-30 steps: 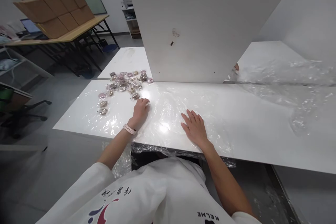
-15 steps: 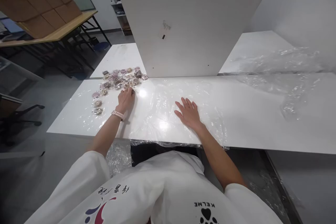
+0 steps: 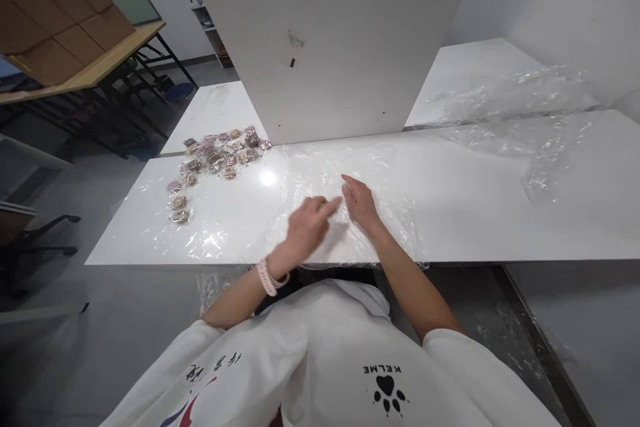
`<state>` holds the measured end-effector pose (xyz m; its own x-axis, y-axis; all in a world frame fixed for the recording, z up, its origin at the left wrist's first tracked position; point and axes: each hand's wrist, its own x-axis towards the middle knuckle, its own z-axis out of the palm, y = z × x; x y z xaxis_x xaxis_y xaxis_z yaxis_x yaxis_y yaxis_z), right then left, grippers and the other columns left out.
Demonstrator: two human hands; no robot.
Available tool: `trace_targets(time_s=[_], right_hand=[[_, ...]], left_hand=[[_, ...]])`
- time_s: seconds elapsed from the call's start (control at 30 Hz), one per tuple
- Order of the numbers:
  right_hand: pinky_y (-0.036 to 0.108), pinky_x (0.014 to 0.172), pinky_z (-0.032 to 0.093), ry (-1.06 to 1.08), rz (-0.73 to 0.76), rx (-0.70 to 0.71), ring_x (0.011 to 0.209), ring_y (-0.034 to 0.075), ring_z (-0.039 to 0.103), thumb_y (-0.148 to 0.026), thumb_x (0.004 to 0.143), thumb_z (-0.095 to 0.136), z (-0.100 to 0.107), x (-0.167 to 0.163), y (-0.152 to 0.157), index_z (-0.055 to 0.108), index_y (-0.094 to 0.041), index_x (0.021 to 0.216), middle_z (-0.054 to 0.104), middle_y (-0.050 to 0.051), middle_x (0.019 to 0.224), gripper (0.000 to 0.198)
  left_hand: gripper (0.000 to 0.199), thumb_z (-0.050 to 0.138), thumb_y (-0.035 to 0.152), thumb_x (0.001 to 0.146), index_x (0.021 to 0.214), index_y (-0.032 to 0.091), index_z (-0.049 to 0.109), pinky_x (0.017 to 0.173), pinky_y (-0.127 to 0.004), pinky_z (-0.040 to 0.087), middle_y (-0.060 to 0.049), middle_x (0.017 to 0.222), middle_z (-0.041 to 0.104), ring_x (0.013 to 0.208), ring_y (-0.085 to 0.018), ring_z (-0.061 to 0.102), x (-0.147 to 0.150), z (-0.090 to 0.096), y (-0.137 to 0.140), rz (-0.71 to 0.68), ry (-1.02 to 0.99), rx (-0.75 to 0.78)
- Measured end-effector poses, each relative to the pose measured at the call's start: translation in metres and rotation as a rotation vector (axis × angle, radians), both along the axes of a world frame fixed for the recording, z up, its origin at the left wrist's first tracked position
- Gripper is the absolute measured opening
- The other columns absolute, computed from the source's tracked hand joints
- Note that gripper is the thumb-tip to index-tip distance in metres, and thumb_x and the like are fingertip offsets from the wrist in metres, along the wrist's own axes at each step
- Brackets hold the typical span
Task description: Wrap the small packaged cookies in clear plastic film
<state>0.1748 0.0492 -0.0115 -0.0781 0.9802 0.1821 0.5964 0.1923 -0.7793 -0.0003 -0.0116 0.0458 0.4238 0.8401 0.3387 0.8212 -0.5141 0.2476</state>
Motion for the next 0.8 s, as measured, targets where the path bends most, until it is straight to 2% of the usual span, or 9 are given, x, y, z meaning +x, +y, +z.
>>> trace_targets(time_s=[0.03, 0.1, 0.2, 0.3, 0.43, 0.53, 0.63, 0.73, 0.8], right_hand=[[0.047, 0.115, 0.037, 0.126, -0.030, -0.023, 0.137, 0.024, 0.048, -0.062, 0.100, 0.028, 0.001, 0.004, 0.002, 0.053, -0.022, 0.141, 0.054, 0.010, 0.147, 0.063], [0.045, 0.113, 0.041, 0.330, -0.043, -0.063, 0.134, 0.023, 0.052, -0.063, 0.099, 0.035, 0.006, 0.015, 0.006, 0.057, -0.022, 0.137, 0.057, 0.010, 0.144, 0.060], [0.046, 0.111, 0.043, 0.477, -0.034, -0.090, 0.130, 0.023, 0.056, -0.061, 0.099, 0.038, 0.018, 0.033, 0.000, 0.059, -0.022, 0.133, 0.062, 0.010, 0.139, 0.056], [0.046, 0.109, 0.045, 0.358, -0.032, -0.035, 0.128, 0.024, 0.057, -0.056, 0.098, 0.046, 0.038, 0.047, -0.026, 0.062, -0.027, 0.131, 0.062, 0.007, 0.137, 0.046], [0.047, 0.111, 0.042, 0.014, 0.151, 0.111, 0.132, 0.025, 0.050, -0.046, 0.100, 0.048, 0.053, 0.048, -0.081, 0.065, -0.030, 0.128, 0.063, 0.005, 0.136, 0.036], [0.050, 0.114, 0.037, -0.190, 0.177, 0.172, 0.141, 0.028, 0.040, -0.048, 0.098, 0.051, 0.045, 0.042, -0.119, 0.055, -0.030, 0.140, 0.052, 0.006, 0.148, 0.046], [0.053, 0.116, 0.031, -0.364, 0.156, 0.196, 0.147, 0.032, 0.030, -0.055, 0.093, 0.056, 0.025, 0.040, -0.146, 0.040, -0.032, 0.152, 0.036, 0.007, 0.159, 0.065], [0.055, 0.118, 0.025, -0.473, 0.134, 0.204, 0.149, 0.034, 0.026, -0.057, 0.093, 0.056, 0.006, 0.046, -0.162, 0.027, -0.035, 0.158, 0.029, 0.007, 0.163, 0.074], [0.056, 0.119, 0.024, -0.507, 0.120, 0.201, 0.149, 0.034, 0.027, -0.056, 0.094, 0.055, -0.001, 0.050, -0.166, 0.022, -0.035, 0.159, 0.029, 0.008, 0.163, 0.076]], left_hand=[[0.057, 0.035, 0.000, 0.091, 0.138, 0.028, 0.051, 0.082, -0.038, 0.052, -0.009, 0.107, 0.066, 0.099, -0.022, 0.062, 0.019, -0.012, -0.010, -0.080, 0.018, -0.006], [0.057, 0.043, 0.009, 0.092, 0.147, 0.027, 0.042, 0.106, -0.052, 0.042, -0.012, 0.130, 0.060, 0.126, -0.029, 0.054, 0.042, -0.030, -0.023, -0.186, 0.033, -0.058], [0.072, 0.056, 0.031, 0.092, 0.157, 0.028, 0.023, 0.119, -0.065, 0.020, -0.015, 0.163, 0.026, 0.152, -0.039, 0.019, 0.038, -0.032, -0.033, -0.203, -0.013, -0.163], [0.087, 0.061, 0.048, 0.090, 0.160, 0.031, 0.012, 0.121, -0.067, 0.009, -0.013, 0.168, 0.005, 0.155, -0.038, 0.001, -0.002, -0.012, -0.046, -0.147, -0.052, -0.182], [0.103, 0.072, 0.046, 0.083, 0.160, 0.035, 0.004, 0.122, -0.066, 0.007, -0.012, 0.169, 0.000, 0.155, -0.038, -0.001, -0.082, -0.002, -0.085, 0.038, 0.066, -0.192], [0.099, 0.069, 0.030, 0.084, 0.161, 0.033, 0.007, 0.120, -0.068, 0.014, -0.013, 0.168, 0.007, 0.154, -0.039, 0.003, -0.135, -0.019, -0.117, 0.263, 0.156, -0.192], [0.071, 0.057, 0.026, 0.091, 0.156, 0.028, 0.029, 0.117, -0.064, 0.028, -0.014, 0.162, 0.029, 0.152, -0.037, 0.021, -0.161, -0.037, -0.132, 0.430, 0.079, -0.114], [0.037, 0.052, 0.030, 0.093, 0.128, 0.032, 0.065, 0.104, -0.056, 0.047, -0.010, 0.132, 0.064, 0.130, -0.034, 0.054, -0.161, -0.041, -0.132, 0.552, -0.085, -0.061], [0.024, 0.054, 0.036, 0.092, 0.101, 0.033, 0.075, 0.090, -0.052, 0.055, -0.007, 0.106, 0.073, 0.105, -0.032, 0.066, -0.155, -0.032, -0.130, 0.603, -0.226, -0.109]])
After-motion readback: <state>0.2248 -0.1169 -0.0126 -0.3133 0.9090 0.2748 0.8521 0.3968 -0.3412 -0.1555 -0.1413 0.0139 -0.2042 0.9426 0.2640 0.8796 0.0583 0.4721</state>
